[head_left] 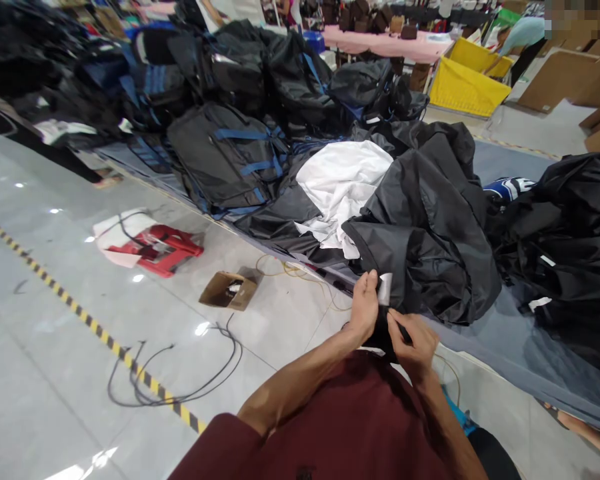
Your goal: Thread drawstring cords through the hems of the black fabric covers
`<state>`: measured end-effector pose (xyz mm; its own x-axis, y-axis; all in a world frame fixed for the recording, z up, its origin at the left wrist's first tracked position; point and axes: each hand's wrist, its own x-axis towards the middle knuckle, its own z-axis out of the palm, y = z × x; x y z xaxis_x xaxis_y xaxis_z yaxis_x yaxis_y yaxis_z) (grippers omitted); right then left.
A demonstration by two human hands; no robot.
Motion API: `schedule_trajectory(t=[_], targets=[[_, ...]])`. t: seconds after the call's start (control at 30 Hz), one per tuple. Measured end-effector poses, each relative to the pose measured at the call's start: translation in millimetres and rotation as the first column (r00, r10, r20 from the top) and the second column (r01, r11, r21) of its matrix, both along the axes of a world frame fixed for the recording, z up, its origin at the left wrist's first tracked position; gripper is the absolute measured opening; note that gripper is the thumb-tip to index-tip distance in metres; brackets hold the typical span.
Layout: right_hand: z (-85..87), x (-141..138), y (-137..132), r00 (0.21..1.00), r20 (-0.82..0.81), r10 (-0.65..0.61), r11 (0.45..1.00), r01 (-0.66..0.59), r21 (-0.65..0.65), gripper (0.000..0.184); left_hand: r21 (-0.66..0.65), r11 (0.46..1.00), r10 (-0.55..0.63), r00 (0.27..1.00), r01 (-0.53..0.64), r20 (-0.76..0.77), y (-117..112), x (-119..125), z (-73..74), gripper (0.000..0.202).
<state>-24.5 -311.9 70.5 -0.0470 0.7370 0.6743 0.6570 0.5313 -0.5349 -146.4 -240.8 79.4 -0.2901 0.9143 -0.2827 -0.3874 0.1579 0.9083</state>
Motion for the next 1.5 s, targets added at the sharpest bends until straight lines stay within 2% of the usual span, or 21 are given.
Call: schedule_trajectory(t=[0.07,0.17,0.27,0.33,0.47,0.53,0.7,0.8,0.83,0.97,1.07,1.13,1.2,1.3,1.37,1.43,1.5], targets=[[-3.2,-6.5,16.2,1.000,-0.027,0.000,1.000,-0.001,-0.009,0.010,0.007,1.000,0.029,0.998,-0.029,-0.049,-10.3,6.5,0.6,0.044],[-5.8,-11.8,31.0,0.998,-0.065,0.007,0.997,-0.012,-0.079,0.015,-0.012,1.000,0.014,1.000,-0.014,-0.022,-15.3,2.1,3.1,0.046],[-6.0,-9.0,32.3,0.991,-0.134,-0.004,0.990,-0.015,-0.141,0.016,-0.049,0.985,-0.158,0.979,0.165,0.128,-4.1,-19.2,6.6,0.052],[-5.9,-3.6,28.9,0.985,-0.170,-0.013,0.987,-0.015,-0.158,0.016,-0.054,0.970,-0.218,0.949,0.236,0.225,11.7,-36.9,8.7,0.057],[-7.6,6.7,21.6,0.983,-0.181,0.018,0.986,-0.048,-0.160,0.015,-0.014,0.997,-0.066,0.956,0.073,0.287,43.2,-56.0,8.8,0.054],[-8.6,8.4,22.1,0.984,-0.175,0.017,0.987,-0.045,-0.154,0.015,0.001,0.999,-0.040,0.950,0.042,0.310,47.7,-50.7,6.0,0.054],[-3.3,-2.4,40.0,0.986,-0.169,-0.008,0.989,-0.018,-0.149,0.018,0.044,0.998,0.020,0.936,-0.038,0.352,39.2,-20.5,0.4,0.058],[3.3,-11.5,46.5,0.997,-0.080,-0.007,0.987,-0.005,-0.158,0.018,0.060,0.994,0.060,0.933,-0.086,0.354,49.2,-19.6,4.4,0.051],[4.7,-13.7,45.4,0.999,-0.028,-0.028,0.986,0.023,-0.163,0.022,0.061,0.992,0.078,0.936,-0.106,0.343,55.7,-22.4,6.2,0.047],[-0.6,-19.0,29.6,0.976,0.130,-0.177,0.949,0.204,-0.240,0.065,0.039,0.985,0.151,0.944,-0.170,0.292,81.5,-36.7,10.6,0.031],[-16.6,-14.4,17.9,0.955,0.181,-0.234,0.910,0.281,-0.305,0.074,0.068,0.980,0.154,0.935,-0.185,0.321,97.2,-47.5,12.8,0.025],[-28.5,-3.8,12.0,0.937,0.214,-0.277,0.888,0.335,-0.316,0.070,0.055,0.971,0.196,0.910,-0.231,0.367,112.5,-57.9,17.8,0.022],[-36.5,11.1,5.6,0.915,0.259,-0.309,0.868,0.383,-0.316,0.056,0.017,0.958,0.258,0.891,-0.285,0.372,132.4,-69.8,25.5,0.021],[-35.8,32.1,-6.9,0.887,0.325,-0.327,0.840,0.431,-0.330,0.039,0.018,0.959,0.263,0.911,-0.283,0.319,157.4,-80.6,35.9,0.022],[-28.8,40.9,-16.6,0.866,0.341,-0.365,0.808,0.477,-0.346,0.035,0.060,0.965,0.231,0.932,-0.257,0.280,162.4,-80.0,38.4,0.022],[-21.8,46.1,-27.6,0.843,0.339,-0.418,0.764,0.528,-0.370,0.027,0.096,0.961,0.234,0.948,-0.259,0.214,158.6,-76.4,36.9,0.023],[-18.5,48.7,-39.8,0.844,0.326,-0.427,0.747,0.532,-0.399,0.021,0.123,0.956,0.249,0.958,-0.267,0.144,151.4,-74.7,32.8,0.026]])
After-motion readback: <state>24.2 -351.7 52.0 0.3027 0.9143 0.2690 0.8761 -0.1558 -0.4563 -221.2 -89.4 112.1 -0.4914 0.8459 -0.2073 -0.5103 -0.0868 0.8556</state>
